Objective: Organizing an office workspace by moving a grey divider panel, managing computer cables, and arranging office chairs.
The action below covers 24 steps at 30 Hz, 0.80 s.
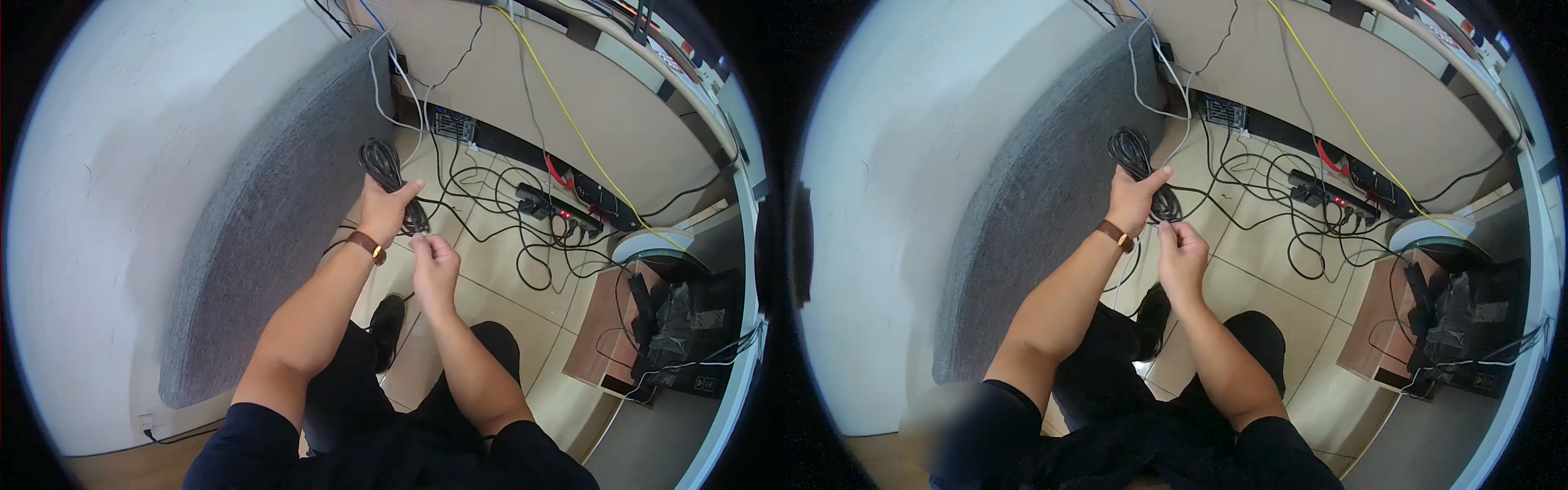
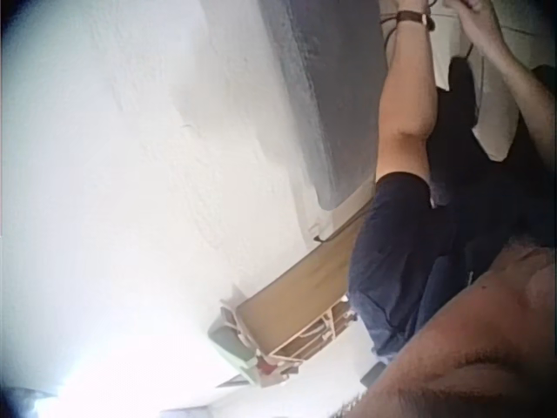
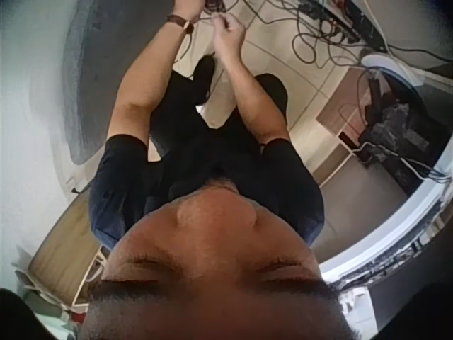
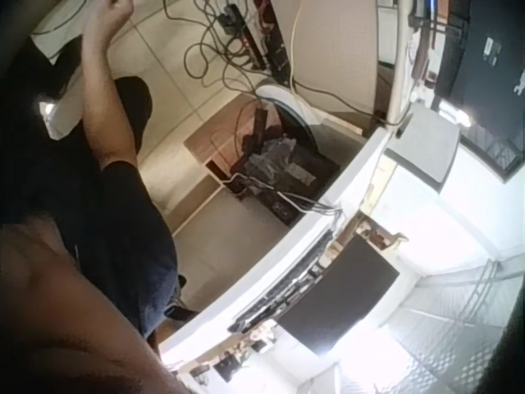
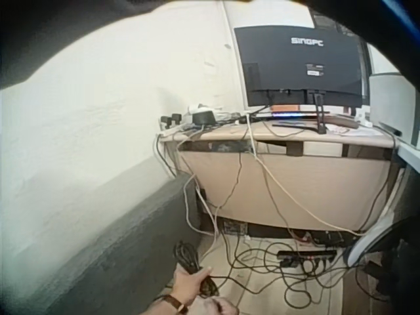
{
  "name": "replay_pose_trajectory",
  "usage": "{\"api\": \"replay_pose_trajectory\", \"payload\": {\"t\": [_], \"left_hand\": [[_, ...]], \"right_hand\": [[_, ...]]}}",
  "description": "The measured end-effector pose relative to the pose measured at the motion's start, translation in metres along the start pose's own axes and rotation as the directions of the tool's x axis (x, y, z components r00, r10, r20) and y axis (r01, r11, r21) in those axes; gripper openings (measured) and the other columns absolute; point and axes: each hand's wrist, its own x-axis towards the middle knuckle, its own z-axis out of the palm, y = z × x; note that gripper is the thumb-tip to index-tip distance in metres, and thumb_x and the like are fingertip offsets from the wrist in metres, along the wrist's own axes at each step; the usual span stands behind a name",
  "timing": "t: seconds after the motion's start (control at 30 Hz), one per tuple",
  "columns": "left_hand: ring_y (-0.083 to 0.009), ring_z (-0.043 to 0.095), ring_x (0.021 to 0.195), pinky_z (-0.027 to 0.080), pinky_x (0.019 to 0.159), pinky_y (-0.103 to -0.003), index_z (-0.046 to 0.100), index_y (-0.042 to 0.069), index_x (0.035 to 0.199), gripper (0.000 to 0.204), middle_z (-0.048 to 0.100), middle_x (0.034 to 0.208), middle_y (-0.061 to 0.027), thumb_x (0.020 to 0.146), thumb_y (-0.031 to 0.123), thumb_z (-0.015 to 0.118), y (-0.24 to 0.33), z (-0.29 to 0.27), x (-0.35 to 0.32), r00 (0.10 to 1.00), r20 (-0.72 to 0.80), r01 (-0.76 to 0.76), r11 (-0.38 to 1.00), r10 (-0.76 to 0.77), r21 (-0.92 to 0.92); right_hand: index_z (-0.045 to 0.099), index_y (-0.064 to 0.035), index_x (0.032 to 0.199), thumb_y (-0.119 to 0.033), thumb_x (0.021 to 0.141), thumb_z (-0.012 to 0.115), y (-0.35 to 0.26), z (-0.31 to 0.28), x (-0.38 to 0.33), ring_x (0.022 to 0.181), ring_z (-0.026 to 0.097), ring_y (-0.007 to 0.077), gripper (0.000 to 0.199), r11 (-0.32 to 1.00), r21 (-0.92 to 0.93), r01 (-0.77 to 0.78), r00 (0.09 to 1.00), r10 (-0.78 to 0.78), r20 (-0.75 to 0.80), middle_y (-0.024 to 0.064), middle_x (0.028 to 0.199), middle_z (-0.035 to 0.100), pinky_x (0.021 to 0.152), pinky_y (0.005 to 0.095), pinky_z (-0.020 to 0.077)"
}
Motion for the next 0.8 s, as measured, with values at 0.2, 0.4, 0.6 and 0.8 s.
{"api": "replay_pose_trajectory", "payload": {"t": [0.2,0.4,0.6,0.8], "left_hand": [[-0.0124,0.055,0.057,0.041,0.05,-0.029,0.056,0.009,0.083,0.022,0.061,0.072,-0.0016,0.079,0.013,0.077,-0.004,-0.034,0.045,0.932,-0.255,0.177,0.938,-0.257,-0.299],[-0.0133,0.055,0.065,0.042,0.057,-0.03,0.06,0.008,0.085,0.018,0.058,0.074,-0.0004,0.078,0.011,0.076,-0.001,-0.068,0.057,0.913,-0.177,0.317,0.912,-0.368,-0.261],[-0.0135,0.056,0.067,0.046,0.059,-0.03,0.061,0.006,0.095,0.039,0.061,0.079,-0.001,0.088,0.044,0.07,0.008,-0.077,0.049,0.796,0.23,0.6,0.78,-0.559,-0.181],[-0.0125,0.062,0.069,0.047,0.049,-0.022,0.06,0.003,0.104,0.062,0.065,0.088,-0.0053,0.097,0.062,0.04,0.005,-0.066,0.034,0.604,0.649,0.721,0.664,-0.463,-0.198]], "right_hand": [[0.043,-0.0006,0.063,-0.019,0.094,0.063,0.007,-0.028,-0.024,0.056,0.032,0.0069,0.041,0.93,-0.345,0.127,0.976,-0.056,0.208,-0.0011,0.057,0.039,0.048,0.0291,0.0305],[0.044,0.001,0.064,-0.015,0.093,0.064,-0.047,-0.072,-0.051,0.056,0.031,0.0079,0.038,0.876,-0.434,0.21,0.915,-0.02,0.402,-0.0006,0.056,0.034,0.048,0.029,0.0301],[0.051,0.0032,0.067,-0.017,0.092,0.064,-0.029,-0.117,-0.042,0.052,0.031,0.0103,0.035,0.867,-0.493,0.072,0.894,0.163,0.418,0.0065,0.052,0.037,0.046,0.0299,0.032],[0.068,0.0014,0.097,-0.02,0.091,0.066,-0.038,-0.076,0.013,0.071,0.063,0.021,0.023,0.893,-0.419,0.165,0.953,-0.035,0.3,0.015,0.08,0.067,0.067,0.0312,0.0487]]}}
